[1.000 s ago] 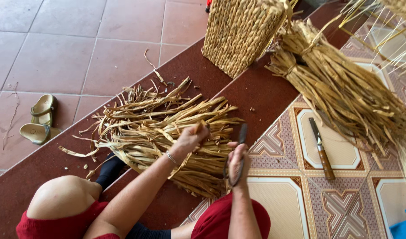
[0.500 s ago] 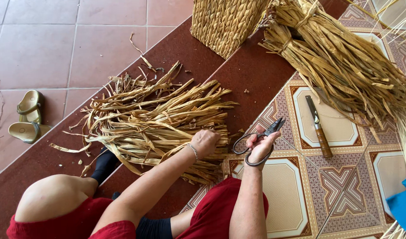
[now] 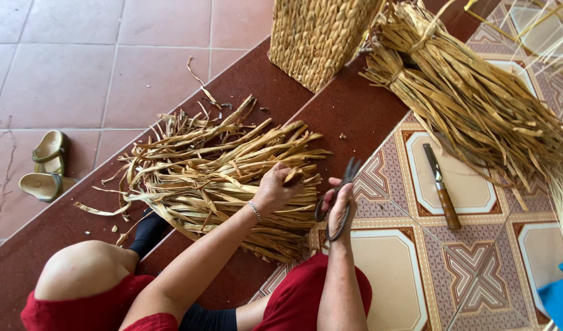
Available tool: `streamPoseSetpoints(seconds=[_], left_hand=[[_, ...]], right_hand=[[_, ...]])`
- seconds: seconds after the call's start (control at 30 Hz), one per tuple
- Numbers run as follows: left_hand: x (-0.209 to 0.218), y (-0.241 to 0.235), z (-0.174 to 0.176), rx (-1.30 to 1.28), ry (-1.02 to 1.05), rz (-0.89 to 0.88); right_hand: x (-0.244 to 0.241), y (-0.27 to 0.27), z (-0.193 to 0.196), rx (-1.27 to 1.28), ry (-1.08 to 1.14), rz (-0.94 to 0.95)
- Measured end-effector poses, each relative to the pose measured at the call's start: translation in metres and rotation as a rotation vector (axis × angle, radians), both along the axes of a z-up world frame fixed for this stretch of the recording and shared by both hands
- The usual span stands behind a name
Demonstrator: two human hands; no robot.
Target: The person sits on the floor and gathers dried palm leaves into bundles. They use shears to trim the ends of the leaves and tie the bundles together with strips of the same material. The person repeatedly picks up, trims, and ties bundles of dried leaves.
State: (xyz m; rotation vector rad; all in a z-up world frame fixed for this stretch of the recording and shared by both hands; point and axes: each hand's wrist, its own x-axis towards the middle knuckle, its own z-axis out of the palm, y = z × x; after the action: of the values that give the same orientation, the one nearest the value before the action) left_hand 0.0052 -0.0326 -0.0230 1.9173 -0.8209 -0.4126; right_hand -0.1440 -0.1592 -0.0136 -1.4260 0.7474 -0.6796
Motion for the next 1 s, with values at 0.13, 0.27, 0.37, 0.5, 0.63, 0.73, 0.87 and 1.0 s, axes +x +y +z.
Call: streamPoseSetpoints(seconds=[0.13,0.27,0.37,0.5,0.63,0.73,0.87,1.0], left_hand=[[0.012,0.017,0.018,-0.115,0.383,0.074],[0.016,0.021,0.025,-0.225,0.507,0.079],[0.014,0.02,0.021,-0.271,0.613,0.08],[0.011,0.021,0.016,-0.334,0.662,-0.026],[0.009,0.021,0.015,-0.286,0.642,-0.015],[0.008,0.02,0.018,-0.221,0.66,0.028],[0.008,0.018,0.021,-0.277,0.708,0.025],[0.008,0.019,0.016,-0.344,0.771,-0.004]], right_hand=[[0.007,0.026,0.007,-0.083,0.121,0.208],[0.01,0.043,0.017,-0.236,0.289,0.339],[0.009,0.053,0.023,-0.325,0.307,0.359],[0.011,0.058,0.024,-0.309,0.353,0.337],[0.01,0.056,0.019,-0.541,0.329,0.322],[0.011,0.056,0.016,-0.48,0.415,0.343],[0.012,0.06,0.014,-0.483,0.417,0.333],[0.013,0.064,0.015,-0.427,0.458,0.321]])
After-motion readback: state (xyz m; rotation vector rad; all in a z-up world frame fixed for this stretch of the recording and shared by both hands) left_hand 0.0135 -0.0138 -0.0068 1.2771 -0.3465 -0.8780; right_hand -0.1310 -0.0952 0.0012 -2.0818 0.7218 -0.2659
